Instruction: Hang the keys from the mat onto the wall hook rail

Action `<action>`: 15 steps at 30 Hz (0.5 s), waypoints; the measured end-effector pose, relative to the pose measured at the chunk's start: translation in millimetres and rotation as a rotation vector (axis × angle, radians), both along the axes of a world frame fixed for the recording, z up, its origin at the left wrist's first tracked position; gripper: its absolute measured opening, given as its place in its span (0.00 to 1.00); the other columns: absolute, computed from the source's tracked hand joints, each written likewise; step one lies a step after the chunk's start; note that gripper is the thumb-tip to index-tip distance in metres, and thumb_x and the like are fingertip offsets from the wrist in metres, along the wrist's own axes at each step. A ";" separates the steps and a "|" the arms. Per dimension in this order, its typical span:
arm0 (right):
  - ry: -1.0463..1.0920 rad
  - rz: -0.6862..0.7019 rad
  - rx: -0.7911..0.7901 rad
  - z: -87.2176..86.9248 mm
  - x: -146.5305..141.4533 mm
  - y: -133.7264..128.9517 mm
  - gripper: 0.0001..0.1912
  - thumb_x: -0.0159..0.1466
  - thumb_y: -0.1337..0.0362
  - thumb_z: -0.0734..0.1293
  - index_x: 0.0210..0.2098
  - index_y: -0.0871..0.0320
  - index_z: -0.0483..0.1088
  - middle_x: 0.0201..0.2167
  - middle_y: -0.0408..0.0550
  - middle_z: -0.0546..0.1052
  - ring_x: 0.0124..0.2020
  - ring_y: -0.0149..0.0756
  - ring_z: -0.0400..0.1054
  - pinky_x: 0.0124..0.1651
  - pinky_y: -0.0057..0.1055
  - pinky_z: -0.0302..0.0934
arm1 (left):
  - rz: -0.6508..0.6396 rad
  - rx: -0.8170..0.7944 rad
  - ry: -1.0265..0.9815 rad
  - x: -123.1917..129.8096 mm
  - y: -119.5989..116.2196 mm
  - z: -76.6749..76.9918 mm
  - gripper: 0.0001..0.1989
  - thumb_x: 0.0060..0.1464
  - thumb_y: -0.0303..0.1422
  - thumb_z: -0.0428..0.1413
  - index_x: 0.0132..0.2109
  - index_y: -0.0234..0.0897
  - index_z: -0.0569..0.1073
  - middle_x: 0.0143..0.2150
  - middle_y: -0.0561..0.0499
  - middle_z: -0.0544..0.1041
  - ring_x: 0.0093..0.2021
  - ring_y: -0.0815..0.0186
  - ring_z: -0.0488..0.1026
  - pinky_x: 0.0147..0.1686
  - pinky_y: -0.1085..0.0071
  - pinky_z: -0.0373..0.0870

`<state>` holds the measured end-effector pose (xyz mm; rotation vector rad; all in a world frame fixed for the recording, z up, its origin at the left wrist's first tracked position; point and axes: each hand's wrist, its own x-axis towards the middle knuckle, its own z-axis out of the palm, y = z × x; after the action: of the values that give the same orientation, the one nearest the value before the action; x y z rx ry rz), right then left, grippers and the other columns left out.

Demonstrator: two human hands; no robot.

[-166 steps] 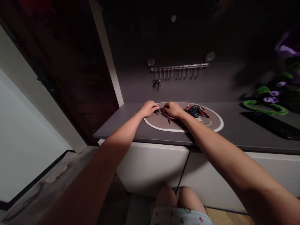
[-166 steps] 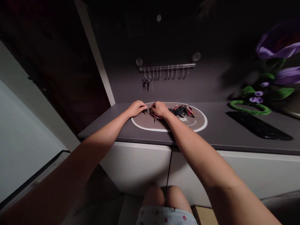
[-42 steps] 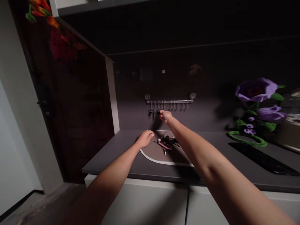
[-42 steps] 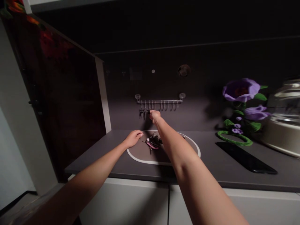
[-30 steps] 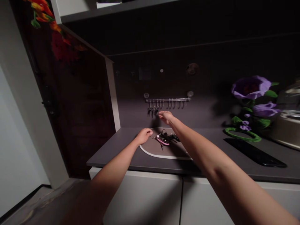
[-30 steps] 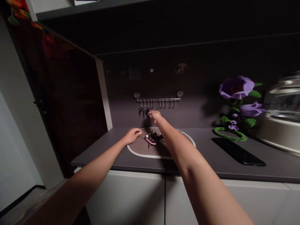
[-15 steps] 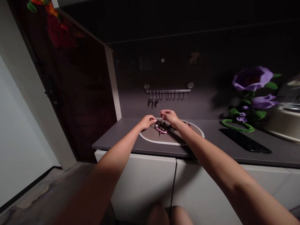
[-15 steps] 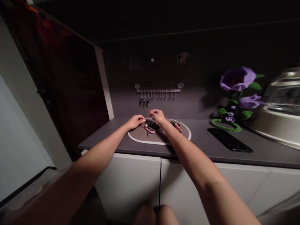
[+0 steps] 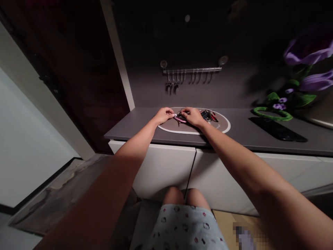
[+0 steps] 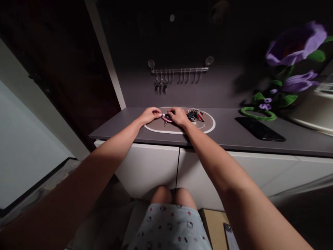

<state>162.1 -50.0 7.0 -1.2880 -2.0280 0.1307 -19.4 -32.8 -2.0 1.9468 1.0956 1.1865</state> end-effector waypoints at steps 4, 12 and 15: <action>-0.022 0.004 0.008 -2.3 -0.1 1.6 0.12 0.57 0.65 0.61 0.36 0.60 0.73 0.35 0.49 0.76 0.37 0.35 0.68 0.42 0.29 0.57 | 0.002 0.028 0.104 0.5 3.4 -4.3 0.06 0.42 0.27 0.57 0.31 0.31 0.73 0.24 0.54 0.70 0.25 0.72 0.62 0.31 0.73 0.59; -0.070 0.012 0.007 -1.5 -1.7 0.7 0.12 0.56 0.66 0.61 0.37 0.61 0.74 0.37 0.49 0.76 0.38 0.35 0.68 0.44 0.29 0.57 | 0.061 0.294 0.310 -0.3 10.7 -7.0 0.06 0.46 0.31 0.55 0.29 0.34 0.74 0.27 0.52 0.71 0.30 0.69 0.64 0.34 0.72 0.59; -0.071 0.000 0.006 -1.5 -1.8 0.6 0.12 0.56 0.65 0.61 0.36 0.61 0.74 0.36 0.49 0.76 0.38 0.35 0.68 0.44 0.29 0.57 | 0.097 0.330 0.319 0.3 11.5 -6.8 0.05 0.47 0.29 0.54 0.29 0.34 0.74 0.28 0.51 0.72 0.32 0.68 0.65 0.35 0.71 0.59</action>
<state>160.4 -49.4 5.5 -1.3058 -2.0871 0.0804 -19.1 -21.3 -8.8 2.4251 1.2255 1.1949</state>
